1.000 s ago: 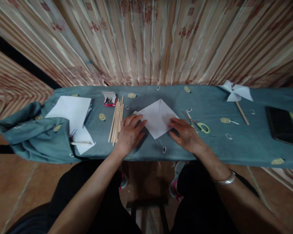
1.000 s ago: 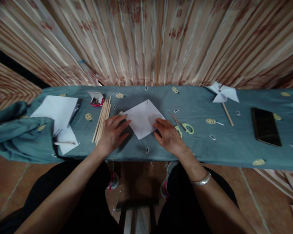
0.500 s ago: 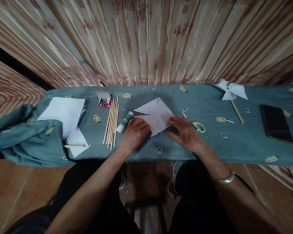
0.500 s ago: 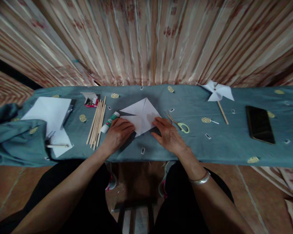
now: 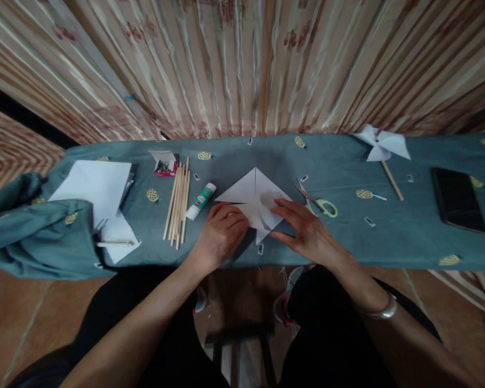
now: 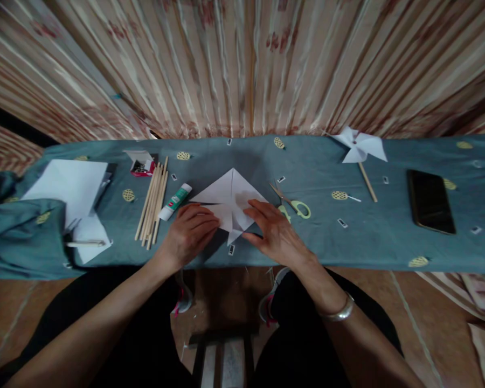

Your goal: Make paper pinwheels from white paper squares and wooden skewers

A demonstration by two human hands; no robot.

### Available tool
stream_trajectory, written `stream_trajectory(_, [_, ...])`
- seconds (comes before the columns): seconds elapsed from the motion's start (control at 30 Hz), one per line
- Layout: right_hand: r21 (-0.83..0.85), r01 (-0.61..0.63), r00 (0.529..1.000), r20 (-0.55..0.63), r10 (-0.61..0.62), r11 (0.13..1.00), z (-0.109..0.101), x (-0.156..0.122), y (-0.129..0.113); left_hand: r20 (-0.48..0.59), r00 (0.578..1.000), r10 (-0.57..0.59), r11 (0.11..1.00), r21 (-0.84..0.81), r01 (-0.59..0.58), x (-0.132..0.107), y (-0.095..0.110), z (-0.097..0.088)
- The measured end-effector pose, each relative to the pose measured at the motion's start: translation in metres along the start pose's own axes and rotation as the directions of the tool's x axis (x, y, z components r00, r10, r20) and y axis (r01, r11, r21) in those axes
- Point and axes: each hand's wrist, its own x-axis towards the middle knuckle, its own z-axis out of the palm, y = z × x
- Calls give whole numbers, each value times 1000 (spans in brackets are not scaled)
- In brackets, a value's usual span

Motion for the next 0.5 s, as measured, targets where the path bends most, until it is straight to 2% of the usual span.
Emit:
stream_trajectory(0.2, [58,16,998,52,-19,998,-11,-12,-8,30,1000,-8,985,-173,13,-18,10,-8])
stream_trajectory(0.5, [72,63,989,130,-72,995,2,-17,-22,91,996,1,989,-144,12,-27,10,-9])
